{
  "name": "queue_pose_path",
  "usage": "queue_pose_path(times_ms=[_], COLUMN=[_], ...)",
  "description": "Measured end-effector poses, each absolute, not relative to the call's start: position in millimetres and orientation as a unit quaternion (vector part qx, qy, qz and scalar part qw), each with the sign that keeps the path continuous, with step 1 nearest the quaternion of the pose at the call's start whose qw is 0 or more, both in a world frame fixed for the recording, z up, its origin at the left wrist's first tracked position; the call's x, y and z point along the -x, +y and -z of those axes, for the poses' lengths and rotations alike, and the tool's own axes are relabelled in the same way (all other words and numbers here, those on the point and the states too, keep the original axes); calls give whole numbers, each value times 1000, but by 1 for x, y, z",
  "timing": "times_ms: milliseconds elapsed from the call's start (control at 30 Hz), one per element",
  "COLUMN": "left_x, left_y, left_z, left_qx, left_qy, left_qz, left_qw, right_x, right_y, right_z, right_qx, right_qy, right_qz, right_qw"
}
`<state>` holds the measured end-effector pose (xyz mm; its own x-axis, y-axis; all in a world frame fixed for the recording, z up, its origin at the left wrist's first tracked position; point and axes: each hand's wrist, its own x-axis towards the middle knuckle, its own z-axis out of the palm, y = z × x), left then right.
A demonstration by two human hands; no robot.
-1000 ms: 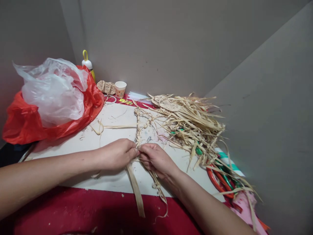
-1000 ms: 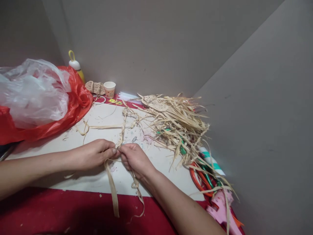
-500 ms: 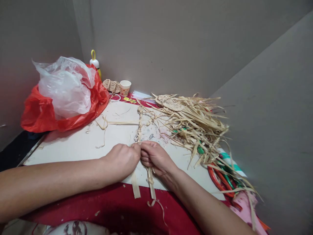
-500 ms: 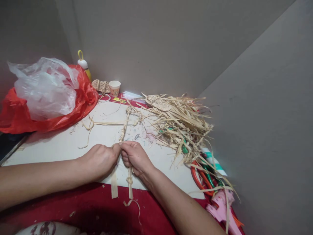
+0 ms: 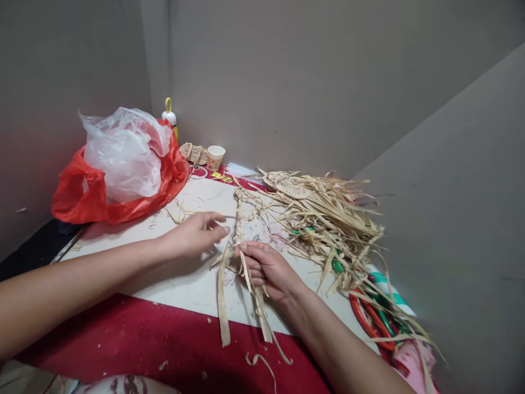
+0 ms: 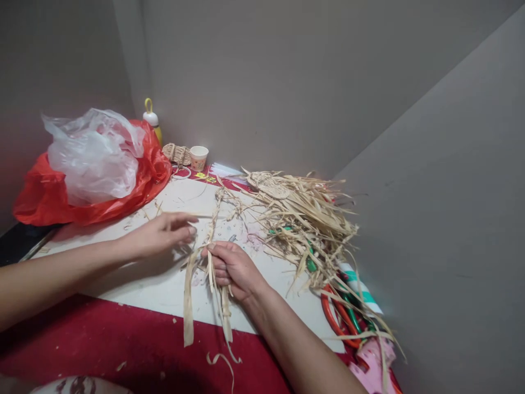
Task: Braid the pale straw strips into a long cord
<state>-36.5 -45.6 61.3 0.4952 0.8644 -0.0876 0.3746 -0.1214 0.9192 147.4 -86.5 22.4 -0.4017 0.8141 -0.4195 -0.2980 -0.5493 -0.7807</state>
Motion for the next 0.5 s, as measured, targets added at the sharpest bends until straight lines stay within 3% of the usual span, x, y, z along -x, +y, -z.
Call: queue_pose_path(times_ms=[67, 167, 500], left_x=[25, 14, 22], left_y=[-46, -53, -45], left_z=[-49, -38, -36], left_qx=[-602, -513, -683], left_qy=[379, 348, 361], left_qz=[-174, -140, -143], left_qw=[681, 772, 618], right_x=[-147, -149, -156], right_y=[-86, -85, -83], right_z=[-21, -21, -24], right_qx=[410, 405, 441], right_qy=[-321, -335, -409], right_qz=[-778, -778, -750], right_qw=[352, 343, 275])
